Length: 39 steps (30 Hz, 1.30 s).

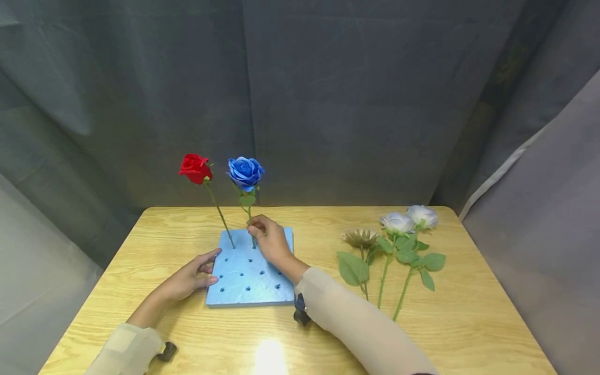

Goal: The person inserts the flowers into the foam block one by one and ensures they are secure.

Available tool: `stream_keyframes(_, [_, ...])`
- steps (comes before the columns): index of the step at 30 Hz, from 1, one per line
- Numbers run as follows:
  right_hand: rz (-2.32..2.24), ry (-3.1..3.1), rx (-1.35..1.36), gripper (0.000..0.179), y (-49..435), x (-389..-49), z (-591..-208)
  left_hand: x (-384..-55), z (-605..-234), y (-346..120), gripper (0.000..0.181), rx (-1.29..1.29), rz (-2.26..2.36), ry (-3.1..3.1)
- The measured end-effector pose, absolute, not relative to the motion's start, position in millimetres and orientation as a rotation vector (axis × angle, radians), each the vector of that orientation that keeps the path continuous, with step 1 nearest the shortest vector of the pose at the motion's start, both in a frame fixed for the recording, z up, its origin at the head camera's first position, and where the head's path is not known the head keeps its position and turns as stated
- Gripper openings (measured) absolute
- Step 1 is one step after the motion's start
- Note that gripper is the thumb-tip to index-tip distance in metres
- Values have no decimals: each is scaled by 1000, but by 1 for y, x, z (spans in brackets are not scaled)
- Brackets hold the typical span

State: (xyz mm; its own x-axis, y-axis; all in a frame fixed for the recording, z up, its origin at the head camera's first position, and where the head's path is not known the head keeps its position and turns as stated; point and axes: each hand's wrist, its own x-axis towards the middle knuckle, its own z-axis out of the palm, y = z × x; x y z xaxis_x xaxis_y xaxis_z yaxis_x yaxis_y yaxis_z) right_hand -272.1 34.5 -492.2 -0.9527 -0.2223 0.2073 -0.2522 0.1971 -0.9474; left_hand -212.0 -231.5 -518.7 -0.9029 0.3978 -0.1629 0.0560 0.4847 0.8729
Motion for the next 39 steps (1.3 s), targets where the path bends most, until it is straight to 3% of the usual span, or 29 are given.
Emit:
stream_keyframes(13, [1845, -2453, 459, 24, 48, -270, -488, -212, -519, -233, 78, 370, 1364, 2393])
stream_keyframes(39, [1882, -2435, 347, 24, 93, -251, -496, -211, -517, -232, 77, 373, 1377, 2392])
